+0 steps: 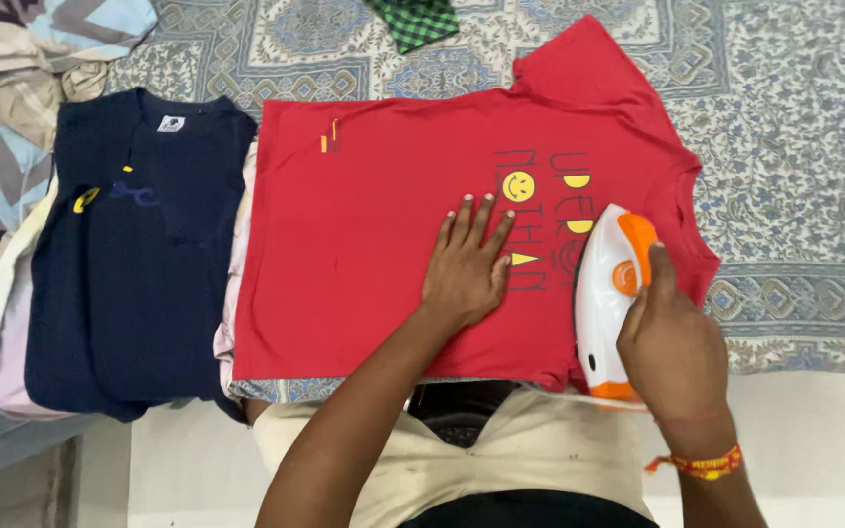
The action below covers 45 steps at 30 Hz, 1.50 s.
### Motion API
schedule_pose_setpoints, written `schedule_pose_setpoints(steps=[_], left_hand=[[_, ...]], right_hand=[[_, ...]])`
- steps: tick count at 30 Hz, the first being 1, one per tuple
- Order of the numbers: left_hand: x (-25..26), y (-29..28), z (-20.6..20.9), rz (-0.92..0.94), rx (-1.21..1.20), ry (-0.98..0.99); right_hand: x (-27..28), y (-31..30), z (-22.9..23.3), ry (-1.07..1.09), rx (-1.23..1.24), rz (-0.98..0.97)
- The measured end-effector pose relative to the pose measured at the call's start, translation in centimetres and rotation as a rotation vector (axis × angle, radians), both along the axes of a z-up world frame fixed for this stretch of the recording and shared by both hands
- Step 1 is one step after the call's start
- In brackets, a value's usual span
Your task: The person irons a red t-shirt laid on a patterned bedsheet. They use an orange and white iron, moving it back and forth over the fabric, then flip the shirt to iron the other side.
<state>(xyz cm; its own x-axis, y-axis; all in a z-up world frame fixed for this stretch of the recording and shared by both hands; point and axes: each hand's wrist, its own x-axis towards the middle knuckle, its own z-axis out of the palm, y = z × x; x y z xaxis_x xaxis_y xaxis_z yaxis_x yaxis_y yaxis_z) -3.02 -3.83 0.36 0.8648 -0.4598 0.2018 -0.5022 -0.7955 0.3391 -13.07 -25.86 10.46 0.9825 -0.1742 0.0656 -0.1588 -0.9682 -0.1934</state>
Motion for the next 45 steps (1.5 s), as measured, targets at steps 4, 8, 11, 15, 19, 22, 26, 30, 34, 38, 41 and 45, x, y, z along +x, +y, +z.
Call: schedule_pose_setpoints(steps=[4, 8, 11, 15, 19, 22, 26, 30, 34, 38, 41, 45], left_hand=[[0.1, -0.5, 0.4, 0.013, 0.111, -0.024], [0.5, -3.0, 1.9, 0.086, 0.278, 0.14], [1.2, -6.2, 2.3, 0.088, 0.148, 0.17], [0.1, -10.7, 0.9, 0.022, -0.046, 0.045], [0.0, -11.2, 0.2, -0.003, -0.063, -0.011], [0.4, -10.6, 0.0, -0.013, -0.074, 0.042], [0.3, -10.5, -0.6, 0.005, -0.074, 0.031], [0.4, -10.5, -0.7, 0.017, -0.106, 0.057], [0.2, -10.6, -0.5, 0.016, -0.071, 0.047], [0.3, -10.7, -0.7, 0.01, -0.066, 0.027], [0.2, -10.4, -1.0, -0.008, -0.079, 0.034], [1.2, -9.2, -0.6, -0.14, -0.075, 0.187]], right_hand=[[5.0, -3.5, -0.8, -0.059, -0.026, -0.076], [5.4, -3.9, -1.0, -0.036, 0.024, -0.104], [2.1, -4.3, -0.5, 0.047, 0.72, -0.135], [-2.5, -2.9, -2.0, -0.235, 1.081, 0.053], [-3.6, 0.1, -4.7, -0.55, 0.729, -0.006], [-0.9, -1.0, -5.4, -0.576, 0.638, -0.053], [5.9, -4.2, -5.0, -0.563, 0.543, -0.093], [4.9, -3.9, -4.1, -0.532, 0.768, -0.134], [-1.7, -1.8, -2.7, -0.419, 0.785, -0.228], [-3.0, -1.9, -2.3, -0.419, 0.721, -0.232], [0.4, -3.7, -2.9, -0.471, 0.643, -0.222], [1.2, -5.1, -2.6, -0.503, 0.698, -0.194]])
